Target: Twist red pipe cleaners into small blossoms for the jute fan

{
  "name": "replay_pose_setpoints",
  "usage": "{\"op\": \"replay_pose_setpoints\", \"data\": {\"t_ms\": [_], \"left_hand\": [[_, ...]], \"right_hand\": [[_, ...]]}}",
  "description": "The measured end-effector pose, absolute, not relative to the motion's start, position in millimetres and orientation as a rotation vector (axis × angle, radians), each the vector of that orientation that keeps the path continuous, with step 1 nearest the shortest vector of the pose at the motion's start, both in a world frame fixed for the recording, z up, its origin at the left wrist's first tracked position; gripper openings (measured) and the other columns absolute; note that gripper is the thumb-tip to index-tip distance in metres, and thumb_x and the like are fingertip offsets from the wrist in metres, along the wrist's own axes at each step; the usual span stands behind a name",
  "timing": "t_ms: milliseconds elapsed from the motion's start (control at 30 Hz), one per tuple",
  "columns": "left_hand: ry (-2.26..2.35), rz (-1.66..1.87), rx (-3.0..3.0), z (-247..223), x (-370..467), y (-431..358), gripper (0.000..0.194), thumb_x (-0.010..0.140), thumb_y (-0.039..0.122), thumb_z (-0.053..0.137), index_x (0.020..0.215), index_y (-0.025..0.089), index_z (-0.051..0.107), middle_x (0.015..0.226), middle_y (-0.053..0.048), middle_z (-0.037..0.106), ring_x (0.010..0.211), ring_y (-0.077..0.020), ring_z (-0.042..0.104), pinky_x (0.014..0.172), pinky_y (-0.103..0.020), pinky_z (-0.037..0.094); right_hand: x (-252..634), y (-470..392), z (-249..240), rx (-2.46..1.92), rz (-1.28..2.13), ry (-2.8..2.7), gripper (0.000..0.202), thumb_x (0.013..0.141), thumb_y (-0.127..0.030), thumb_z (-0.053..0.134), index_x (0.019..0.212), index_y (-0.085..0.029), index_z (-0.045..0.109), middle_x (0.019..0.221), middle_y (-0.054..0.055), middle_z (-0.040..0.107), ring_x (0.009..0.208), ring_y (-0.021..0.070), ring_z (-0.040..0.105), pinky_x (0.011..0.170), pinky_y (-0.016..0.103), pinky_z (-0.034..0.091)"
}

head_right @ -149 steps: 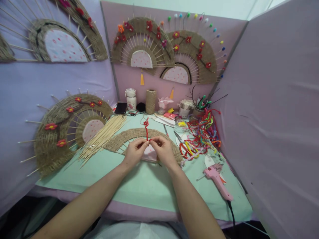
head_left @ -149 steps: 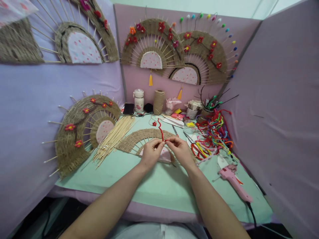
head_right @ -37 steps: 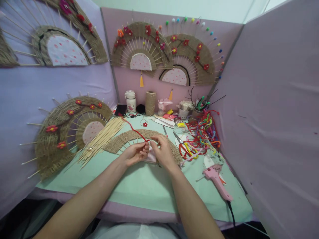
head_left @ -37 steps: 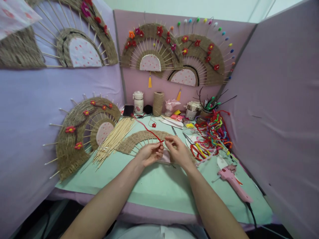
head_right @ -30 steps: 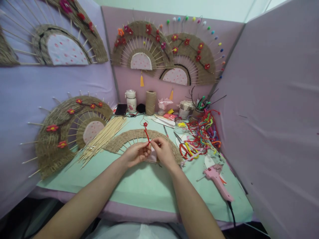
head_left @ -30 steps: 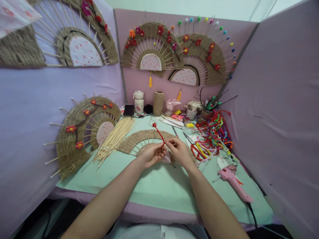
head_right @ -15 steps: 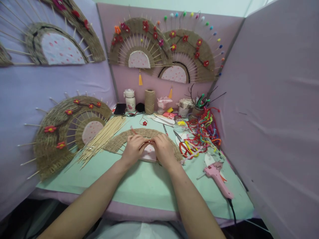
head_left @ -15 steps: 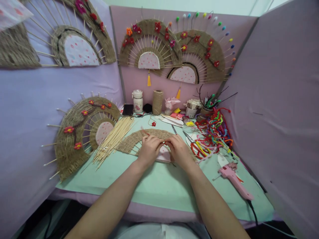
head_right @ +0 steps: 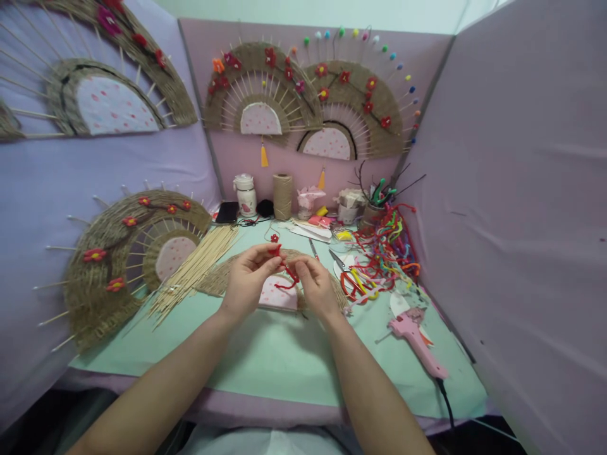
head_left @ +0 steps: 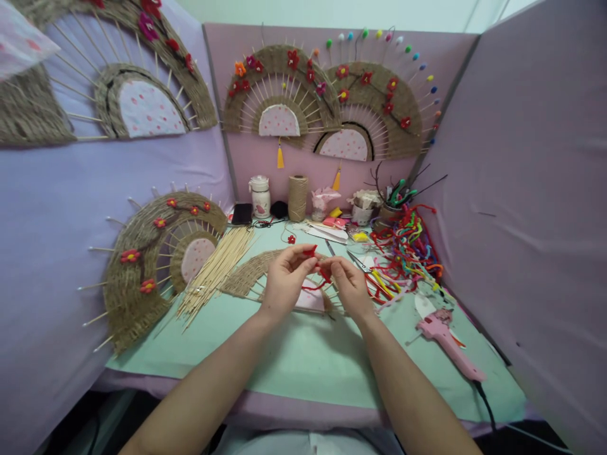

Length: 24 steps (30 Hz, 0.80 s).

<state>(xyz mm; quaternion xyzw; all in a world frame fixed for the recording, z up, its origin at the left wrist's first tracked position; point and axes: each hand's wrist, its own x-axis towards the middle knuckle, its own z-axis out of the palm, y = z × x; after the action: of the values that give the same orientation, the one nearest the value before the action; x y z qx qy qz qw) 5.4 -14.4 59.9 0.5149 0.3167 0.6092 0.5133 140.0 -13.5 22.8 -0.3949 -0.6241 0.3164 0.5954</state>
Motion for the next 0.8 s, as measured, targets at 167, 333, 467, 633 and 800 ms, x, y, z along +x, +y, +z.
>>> {"op": "replay_pose_setpoints", "data": {"t_ms": [167,333,467,633,800], "left_hand": [[0.875,1.485,1.176,39,3,-3,0.028,0.067,0.027,0.069,0.091,0.015,0.064,0.088,-0.007,0.069,0.084,-0.0168,0.062,0.076,-0.029,0.047],[0.897,1.339,1.153,35,-17,8,0.022,0.068,0.034,0.067,0.078,0.015,0.065,0.073,-0.003,0.065,0.070,-0.0125,0.058,0.066,-0.025,0.045],[0.840,1.051,1.285,42,-41,13,0.021,0.063,0.028,0.072,0.078,0.015,0.065,0.071,-0.001,0.064,0.067,-0.0103,0.057,0.065,-0.023,0.044],[0.825,0.909,1.444,46,-54,11,0.022,0.066,0.028,0.069,0.084,0.015,0.067,0.079,-0.006,0.068,0.073,-0.0142,0.061,0.067,-0.026,0.047],[0.889,1.061,1.403,37,-46,9,0.022,0.067,0.031,0.068,0.080,0.014,0.066,0.074,-0.005,0.068,0.068,-0.0143,0.062,0.067,-0.028,0.049]], "right_hand": [[134,-12,19,-0.994,0.797,-1.491,0.021,0.081,-0.038,0.054,0.078,-0.019,0.060,0.070,0.001,0.061,0.066,0.0150,0.057,0.062,0.026,0.045],[135,-12,19,-1.048,0.763,-1.519,0.021,0.081,-0.037,0.055,0.074,-0.019,0.061,0.065,0.000,0.059,0.061,0.0139,0.054,0.057,0.024,0.042],[136,-12,18,-1.077,0.701,-1.631,0.021,0.081,-0.037,0.055,0.075,-0.018,0.062,0.066,0.001,0.060,0.060,0.0134,0.052,0.056,0.024,0.041],[136,-12,16,-1.081,0.560,-1.701,0.019,0.083,-0.035,0.052,0.081,-0.019,0.063,0.072,0.002,0.061,0.065,0.0149,0.054,0.061,0.027,0.043],[135,-10,17,-1.060,0.185,-1.609,0.021,0.082,-0.029,0.055,0.101,-0.020,0.058,0.100,0.008,0.057,0.097,0.0207,0.053,0.086,0.037,0.041]]}}
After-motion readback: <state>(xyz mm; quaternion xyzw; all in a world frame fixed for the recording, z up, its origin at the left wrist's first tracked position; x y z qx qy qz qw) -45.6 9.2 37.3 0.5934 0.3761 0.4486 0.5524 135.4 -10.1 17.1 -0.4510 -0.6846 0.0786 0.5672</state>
